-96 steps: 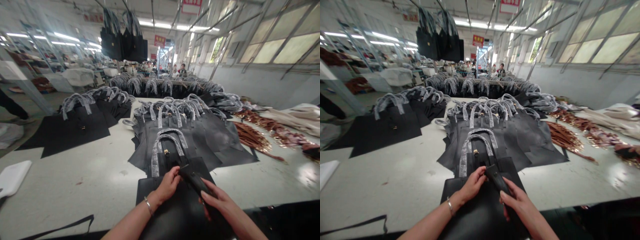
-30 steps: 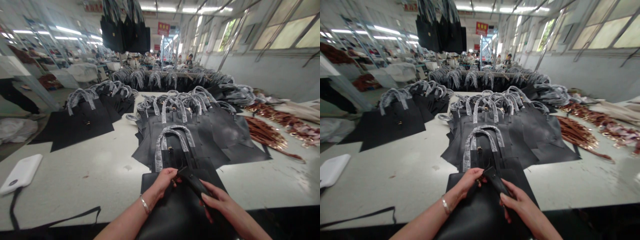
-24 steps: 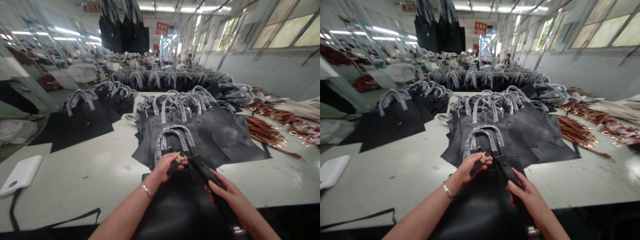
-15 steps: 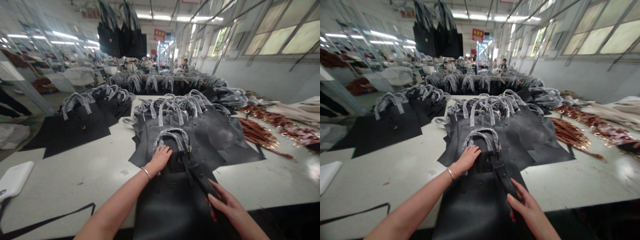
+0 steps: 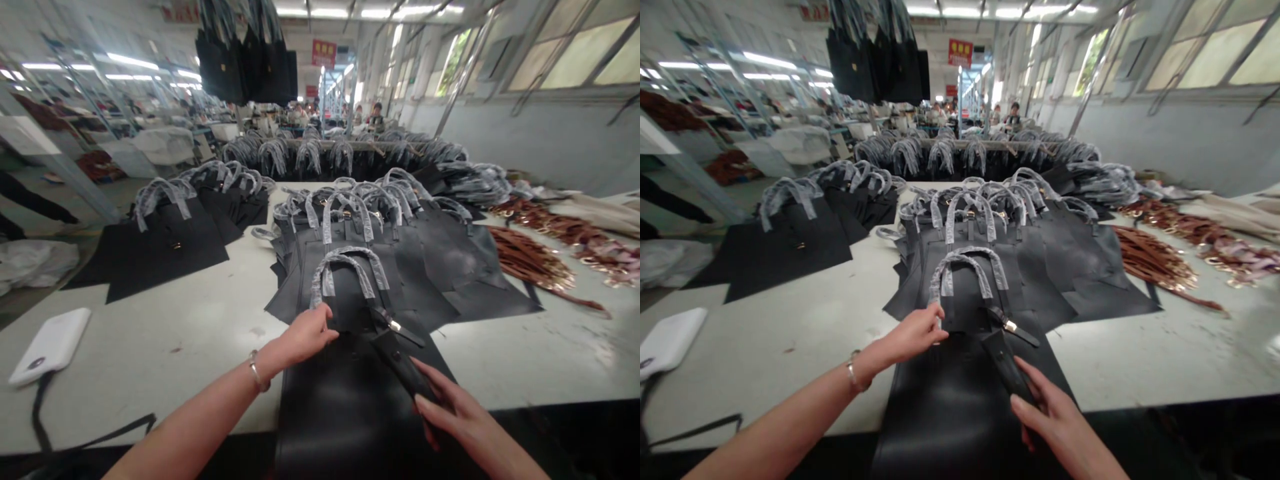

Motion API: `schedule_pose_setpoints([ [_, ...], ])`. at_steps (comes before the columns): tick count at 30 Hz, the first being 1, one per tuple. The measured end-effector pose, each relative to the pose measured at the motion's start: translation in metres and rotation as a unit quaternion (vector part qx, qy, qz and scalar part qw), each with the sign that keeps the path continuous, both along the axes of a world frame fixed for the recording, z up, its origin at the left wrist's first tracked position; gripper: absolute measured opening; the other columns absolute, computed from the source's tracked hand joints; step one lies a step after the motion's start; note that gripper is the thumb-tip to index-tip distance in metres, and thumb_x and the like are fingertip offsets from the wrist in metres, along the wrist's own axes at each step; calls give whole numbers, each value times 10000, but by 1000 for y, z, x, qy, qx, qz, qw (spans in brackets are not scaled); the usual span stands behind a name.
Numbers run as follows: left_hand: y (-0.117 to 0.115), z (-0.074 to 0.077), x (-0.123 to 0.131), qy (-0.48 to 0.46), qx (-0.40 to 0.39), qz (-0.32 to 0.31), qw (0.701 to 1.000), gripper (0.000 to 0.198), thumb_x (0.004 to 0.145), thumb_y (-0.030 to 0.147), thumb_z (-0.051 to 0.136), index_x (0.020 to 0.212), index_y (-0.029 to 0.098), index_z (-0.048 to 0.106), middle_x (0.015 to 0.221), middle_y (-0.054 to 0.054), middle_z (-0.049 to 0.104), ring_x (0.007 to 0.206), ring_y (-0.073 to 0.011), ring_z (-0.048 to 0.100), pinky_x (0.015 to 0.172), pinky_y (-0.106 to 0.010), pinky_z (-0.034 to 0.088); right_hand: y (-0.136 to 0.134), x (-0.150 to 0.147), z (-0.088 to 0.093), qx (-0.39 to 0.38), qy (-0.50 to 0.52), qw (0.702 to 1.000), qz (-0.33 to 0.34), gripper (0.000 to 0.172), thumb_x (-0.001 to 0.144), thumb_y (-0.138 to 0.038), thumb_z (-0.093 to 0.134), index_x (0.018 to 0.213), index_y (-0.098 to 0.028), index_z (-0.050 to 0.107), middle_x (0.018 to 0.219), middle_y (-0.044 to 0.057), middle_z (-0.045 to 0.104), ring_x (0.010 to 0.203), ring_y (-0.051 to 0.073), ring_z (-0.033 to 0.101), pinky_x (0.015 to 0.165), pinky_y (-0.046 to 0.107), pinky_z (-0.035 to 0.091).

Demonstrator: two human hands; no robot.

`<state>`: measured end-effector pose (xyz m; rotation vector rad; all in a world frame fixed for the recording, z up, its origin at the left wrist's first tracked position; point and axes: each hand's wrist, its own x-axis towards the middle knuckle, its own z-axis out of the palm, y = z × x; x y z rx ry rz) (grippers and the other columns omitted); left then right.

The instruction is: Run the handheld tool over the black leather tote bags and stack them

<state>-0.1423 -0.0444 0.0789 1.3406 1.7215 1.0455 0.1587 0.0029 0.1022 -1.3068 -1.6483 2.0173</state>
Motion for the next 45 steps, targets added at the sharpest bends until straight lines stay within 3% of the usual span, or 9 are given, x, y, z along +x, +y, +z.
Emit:
schedule_pose_setpoints([
  [4,-33,-29,30,-311,-100,66,943,255,754,354,655,886,160,555,771,-44,658,581,-133,580,611,-275,479,-8,-7,4,-16,-10,998,56,850,774,-504,662,1468,-171,301,651,-23,610,540,147,561,523,281,462],
  [8,-48,-42,51,-448,-69,88,887,290,737,342,693,898,117,607,896,-77,653,623,-96,568,657,-266,491,-15,-13,9,-57,-4,994,94,792,793,-459,659,1458,-189,324,723,-8,637,541,127,566,530,263,453],
  [13,-52,-40,60,-493,-58,63,866,301,745,328,716,931,97,669,807,-68,639,651,-102,566,604,-205,451,-14,-23,15,-105,5,987,120,748,788,-440,675,1431,-216,365,812,16,662,559,122,597,521,245,463],
  [17,-54,-40,66,-513,-65,56,854,277,766,311,708,944,100,687,852,-81,645,642,-94,554,561,-183,430,-10,-31,18,-97,22,992,82,762,777,-449,683,1421,-197,362,789,15,663,534,118,592,499,240,470],
  [25,-51,-41,68,-604,-70,136,782,152,791,155,620,924,88,654,762,-66,621,575,-96,543,508,-192,433,-14,-24,19,-120,-11,989,85,755,772,-483,679,1409,-209,382,793,19,669,524,122,591,496,242,467],
  [31,-59,-39,77,-656,-140,156,725,95,802,142,598,749,136,520,814,-94,657,542,-66,519,460,-148,356,-9,-24,18,-63,-13,998,28,815,749,-512,695,1420,-201,351,763,-1,647,525,132,580,495,258,471],
  [35,-60,-40,84,-629,-163,156,744,249,873,386,574,842,142,532,786,-86,648,576,-116,580,496,-200,420,-13,-15,17,-66,-12,997,37,840,760,-501,690,1439,-184,311,759,5,652,521,137,582,497,270,472],
  [39,-56,-41,90,-620,-149,157,754,246,780,304,694,840,144,517,736,-59,636,665,-156,637,657,-286,508,-19,-10,15,-69,-17,996,52,827,780,-486,675,1453,-191,295,781,10,655,528,130,575,506,267,465],
  [45,-56,-40,97,-519,-126,130,835,304,682,307,740,888,116,625,786,-72,661,694,-162,644,661,-284,507,-19,1,15,-51,-52,996,56,833,765,-518,675,1456,-213,325,766,17,672,551,150,586,550,290,482],
])
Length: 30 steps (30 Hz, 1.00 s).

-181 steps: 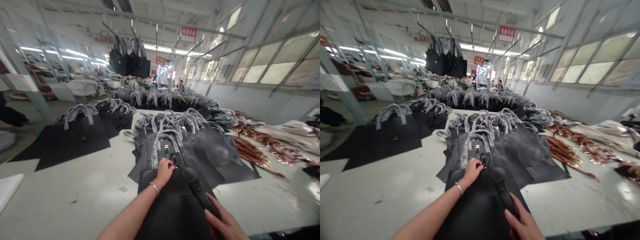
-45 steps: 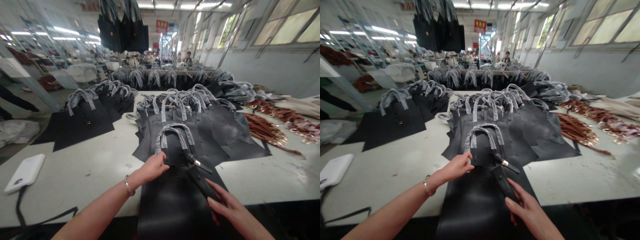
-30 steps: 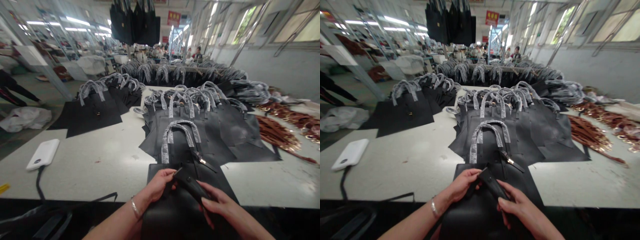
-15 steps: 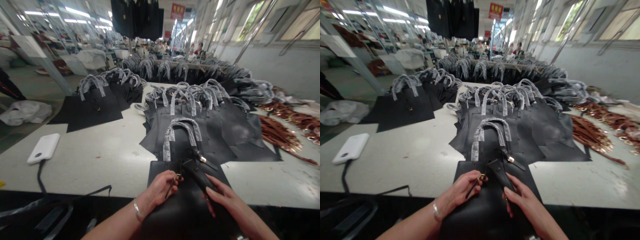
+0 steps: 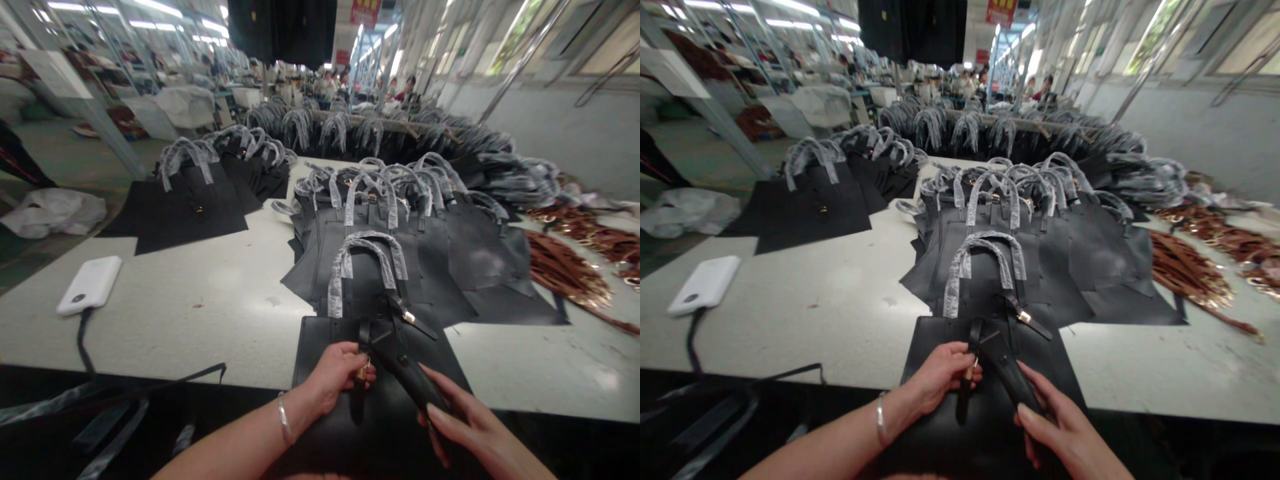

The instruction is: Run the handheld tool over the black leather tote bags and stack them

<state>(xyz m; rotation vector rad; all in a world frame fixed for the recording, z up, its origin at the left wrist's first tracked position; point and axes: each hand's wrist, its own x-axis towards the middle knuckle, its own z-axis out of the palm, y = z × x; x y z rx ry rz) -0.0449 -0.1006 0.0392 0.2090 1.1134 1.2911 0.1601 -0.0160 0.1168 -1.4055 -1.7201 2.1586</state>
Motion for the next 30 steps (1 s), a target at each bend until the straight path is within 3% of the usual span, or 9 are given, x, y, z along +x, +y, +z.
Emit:
schedule_pose_setpoints([
  [7,1,-10,2,153,70,16,986,242,715,224,652,921,105,699,742,-55,656,619,-132,584,576,-240,461,-2,-5,-3,-37,-2,999,17,799,758,-509,681,1437,-231,365,819,30,678,543,139,591,530,278,475],
  [12,-1,-12,2,183,68,19,981,264,751,254,635,969,116,692,814,-68,669,636,-134,589,554,-231,456,0,-14,-1,-18,28,999,2,817,773,-507,667,1453,-209,326,794,18,665,543,138,583,524,280,473],
  [16,-1,-16,2,213,68,-5,975,243,762,284,643,920,106,696,742,-57,648,593,-126,572,538,-232,460,-1,-15,-1,-30,-1,999,21,799,748,-511,686,1421,-198,389,800,28,676,522,135,587,513,280,476],
  [19,10,-4,-11,170,75,-22,982,289,744,342,689,887,91,687,715,-65,640,578,-135,579,536,-245,472,3,-19,0,11,4,1000,-23,818,732,-532,689,1411,-186,392,755,15,664,502,136,578,493,277,471],
  [23,30,18,-42,57,173,77,980,420,820,403,632,1152,151,583,1109,-122,637,931,-198,644,796,-316,513,14,-23,7,76,-4,994,-80,813,727,-524,695,1407,-196,392,695,-13,639,508,139,572,486,263,466],
  [25,31,21,-52,128,171,107,971,400,823,349,626,1177,176,559,1176,-112,610,1019,-204,614,859,-330,496,17,-23,6,67,-16,995,-77,812,720,-513,700,1403,-195,400,704,-14,639,495,131,566,472,257,465],
  [27,24,15,-55,279,135,78,948,310,793,259,635,1088,170,603,1100,-96,634,981,-202,614,841,-326,501,18,-23,1,45,-35,997,-55,814,724,-504,694,1411,-193,386,712,-10,637,485,131,569,454,253,466],
  [30,3,-1,-45,511,124,-8,851,185,774,166,616,953,173,659,994,-74,662,940,-207,603,854,-352,492,18,-25,-10,8,-56,998,-3,794,755,-478,672,1424,-191,355,731,-6,626,491,128,582,439,243,464],
])
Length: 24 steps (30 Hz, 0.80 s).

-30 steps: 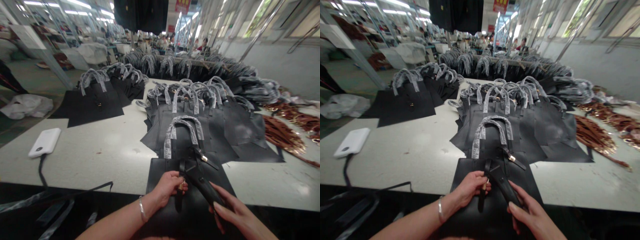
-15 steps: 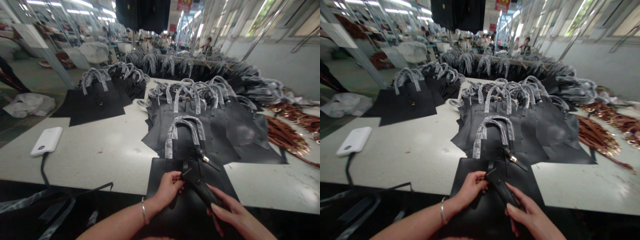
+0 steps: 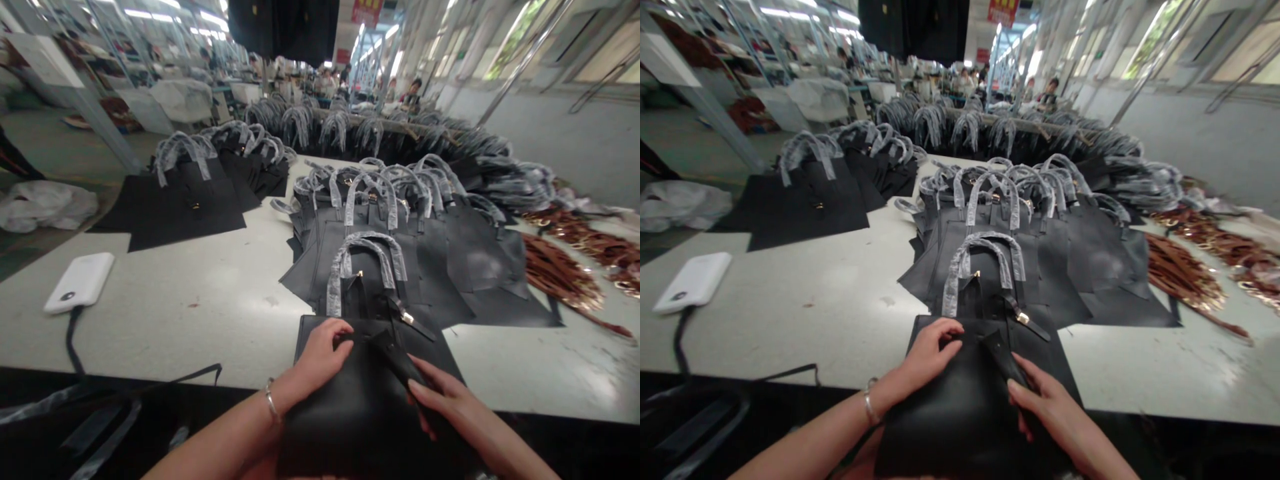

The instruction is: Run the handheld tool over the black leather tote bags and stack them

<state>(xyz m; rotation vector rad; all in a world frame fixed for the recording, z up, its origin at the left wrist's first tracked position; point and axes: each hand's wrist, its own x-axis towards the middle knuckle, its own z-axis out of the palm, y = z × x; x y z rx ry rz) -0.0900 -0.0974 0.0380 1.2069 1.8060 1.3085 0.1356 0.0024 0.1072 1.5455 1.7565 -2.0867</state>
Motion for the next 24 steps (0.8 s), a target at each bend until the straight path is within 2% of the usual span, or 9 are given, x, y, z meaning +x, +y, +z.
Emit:
schedule_pose_setpoints([
  [2,-14,-12,11,126,-6,-52,991,133,801,149,590,891,181,682,951,-64,680,932,-212,602,880,-377,481,2,-4,-4,-19,-8,999,26,759,780,-454,656,1424,-197,346,741,-10,618,493,119,582,438,232,461],
  [4,-25,-24,21,207,-3,-109,972,162,835,136,545,879,184,693,933,-64,696,939,-214,611,904,-396,476,4,-12,-6,-27,-11,999,44,721,798,-431,642,1418,-201,353,735,-15,613,489,111,580,438,222,456],
  [6,-32,-33,30,265,15,-150,952,225,851,114,503,962,179,688,1017,-74,697,1020,-222,608,968,-419,452,7,-24,-6,-19,-9,998,51,696,810,-413,629,1413,-192,360,730,-17,610,482,108,575,432,218,449],
  [8,-37,-39,36,309,32,-164,936,299,855,112,488,1108,157,642,1153,-96,661,1148,-237,562,1044,-439,403,8,-37,-5,13,-5,999,47,686,822,-399,612,1415,-171,355,732,-14,607,479,107,568,430,221,449],
  [10,-42,-40,39,335,37,-162,927,359,869,135,483,1215,129,576,1256,-115,608,1242,-246,499,1086,-436,372,9,-46,-2,47,1,998,46,686,829,-394,603,1423,-165,347,748,-11,610,488,106,566,438,224,456],
  [12,-47,-41,40,350,39,-159,922,382,893,158,467,1266,113,534,1315,-123,568,1285,-243,461,1102,-419,364,8,-51,3,48,7,996,71,690,830,-397,608,1429,-177,346,758,-11,619,499,101,568,453,219,462],
  [16,-53,-47,43,375,63,-145,914,374,931,183,430,1285,103,518,1334,-120,555,1290,-235,459,1113,-400,360,5,-54,12,-26,7,989,148,656,821,-409,626,1397,-189,400,752,-15,618,486,90,573,441,201,458],
  [19,-52,-56,46,386,84,-119,911,360,946,195,419,1275,98,528,1300,-113,583,1270,-221,481,1125,-387,347,6,-67,11,-61,14,983,175,568,827,-423,618,1323,-185,476,729,-21,600,467,90,576,420,197,461],
  [24,-51,-62,48,400,99,-107,905,370,960,238,421,1289,100,521,1308,-110,579,1289,-209,461,1133,-366,333,18,-99,4,-56,29,979,193,445,836,-440,615,1178,-162,554,734,-10,615,478,92,592,423,190,468],
])
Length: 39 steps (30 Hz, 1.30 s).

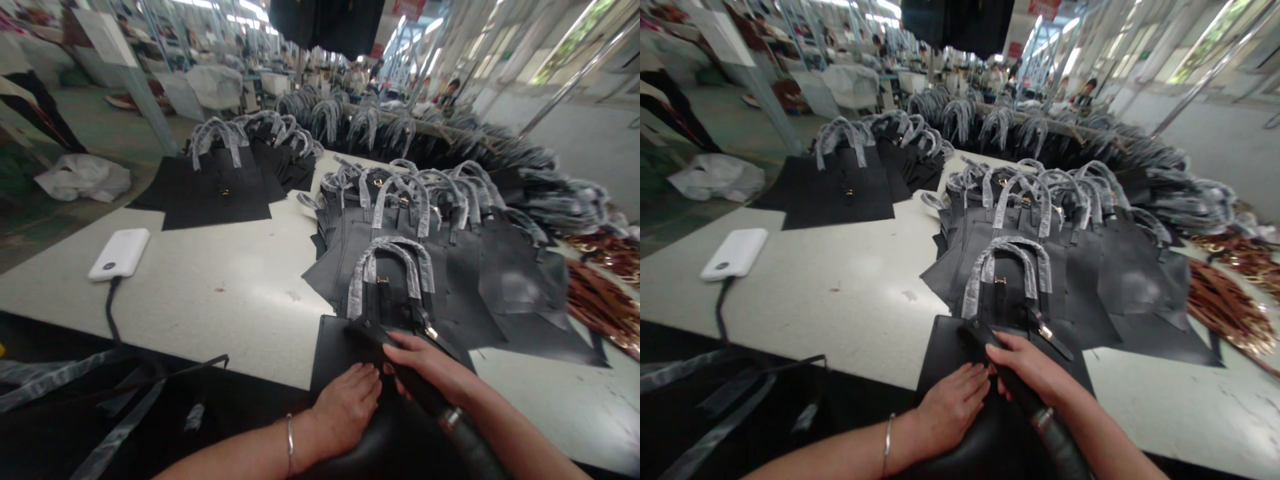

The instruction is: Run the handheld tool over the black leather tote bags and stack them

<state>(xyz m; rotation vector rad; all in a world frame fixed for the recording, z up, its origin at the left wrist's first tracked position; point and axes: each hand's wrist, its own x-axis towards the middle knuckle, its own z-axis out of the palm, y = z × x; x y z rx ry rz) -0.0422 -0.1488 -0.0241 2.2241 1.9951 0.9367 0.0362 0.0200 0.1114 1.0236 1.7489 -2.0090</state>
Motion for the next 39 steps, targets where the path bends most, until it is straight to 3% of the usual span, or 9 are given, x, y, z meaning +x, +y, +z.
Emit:
schedule_pose_setpoints([
  [9,-2,9,-7,-1,2,-5,1000,358,956,237,423,1256,84,544,1303,-113,583,1279,-208,471,1133,-343,325,10,2,17,1,-89,996,25,506,832,-453,616,1253,-189,524,718,-9,631,477,100,595,425,192,462],
  [19,-1,15,-7,3,-5,-14,1000,342,951,227,417,1228,67,538,1251,-111,604,1267,-210,470,1158,-341,275,-12,-66,6,-20,-33,996,75,449,777,-440,686,1141,-194,595,648,-40,574,467,85,515,412,183,391],
  [26,-1,17,-8,12,-17,-24,999,305,933,224,435,1176,83,555,1185,-106,623,1222,-208,497,1143,-337,274,-11,-58,11,-2,-39,992,121,483,790,-436,671,1191,-182,577,661,-26,615,489,99,530,446,202,420],
  [31,0,12,-7,21,-17,-10,1000,337,946,237,416,1211,67,538,1204,-114,619,1245,-220,478,1142,-355,273,-20,-75,11,33,-42,995,87,422,780,-453,661,1064,-143,622,657,-20,602,487,101,545,438,204,406],
  [35,0,10,-3,12,-23,3,1000,361,963,233,383,1257,73,519,1300,-115,570,1292,-215,433,1146,-345,263,-20,-88,20,132,4,991,13,616,795,-450,640,1328,-193,469,655,-44,583,461,111,543,437,223,411],
  [39,2,10,1,-11,-45,1,999,400,929,232,440,1284,59,500,1352,-137,527,1329,-241,387,1145,-370,265,-13,-70,32,143,-2,990,-7,696,785,-457,650,1395,-221,413,706,-28,601,487,123,560,456,241,423],
])
